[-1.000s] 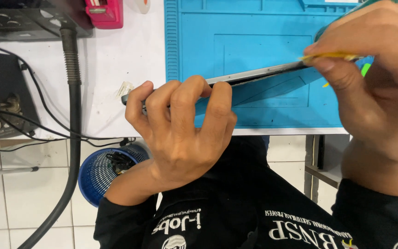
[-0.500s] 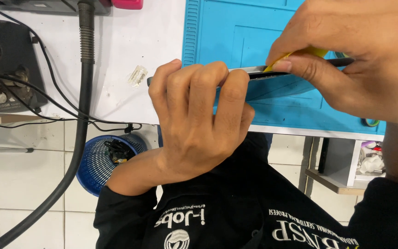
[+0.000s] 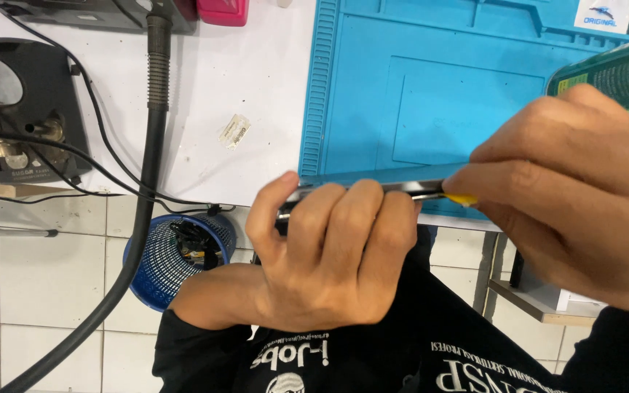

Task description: The person uses a yellow plastic pry tool to separate the screen from the tablet's frame along the edges. They then apply a substance from a green aerosol can into the seam while continuing to pry the device apart.

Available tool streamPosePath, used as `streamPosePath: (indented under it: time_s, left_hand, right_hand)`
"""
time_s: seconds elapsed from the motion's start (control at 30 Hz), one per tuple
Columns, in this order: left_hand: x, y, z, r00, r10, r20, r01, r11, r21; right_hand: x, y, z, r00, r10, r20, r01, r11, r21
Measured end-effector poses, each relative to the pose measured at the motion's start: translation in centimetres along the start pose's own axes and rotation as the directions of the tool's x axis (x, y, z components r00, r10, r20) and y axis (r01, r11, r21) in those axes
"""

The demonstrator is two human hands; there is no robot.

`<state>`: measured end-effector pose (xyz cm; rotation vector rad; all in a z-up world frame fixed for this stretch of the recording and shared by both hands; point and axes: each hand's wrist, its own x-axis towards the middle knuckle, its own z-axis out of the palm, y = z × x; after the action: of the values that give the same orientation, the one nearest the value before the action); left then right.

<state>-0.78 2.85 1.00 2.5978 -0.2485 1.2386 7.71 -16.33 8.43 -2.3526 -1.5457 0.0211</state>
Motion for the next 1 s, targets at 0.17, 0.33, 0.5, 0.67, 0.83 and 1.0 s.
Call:
streamPosePath:
  time_s: [0.17,0.33,0.5,0.67,0.83,1.0]
  left_hand:
    - [-1.5,-0.4,0.1,0.995,0.062,-0.084,-0.065,0.997,-0.038]
    - [-2.0,-0.2,0.7,0.986,0.059,-0.153,-0.066,0.997,-0.040]
    - [-2.3,0.5,1.2,0.982,-0.010,-0.189,0.015,1.000,0.025]
    - [-2.8,1.3,1.2,0.986,-0.059,-0.158,0.070,0.996,0.062]
    - [-2.9,1.1,1.0,0.989,-0.044,-0.144,0.053,0.997,0.057]
    - [-2.8,1.5,0.3,0.995,-0.076,-0.070,0.080,0.996,0.047]
  right_hand:
    - [0.1,-0.9,-0.7,0.993,0.049,0.111,-0.065,0.987,0.145]
    - [-2.2,-0.8,-0.5,0.961,0.104,0.255,-0.141,0.981,0.131]
    - [-2.3,-1.1,-0.3,0.960,0.124,0.250,-0.158,0.980,0.121]
    - [-2.4,-1.5,-0.1,0.966,0.137,0.219,-0.163,0.981,0.106]
    - [-2.6,-2.1,0.0,0.964,0.154,0.217,-0.176,0.981,0.084]
    - [-1.7,-2.5,0.2,0.977,0.152,0.148,-0.166,0.982,0.085]
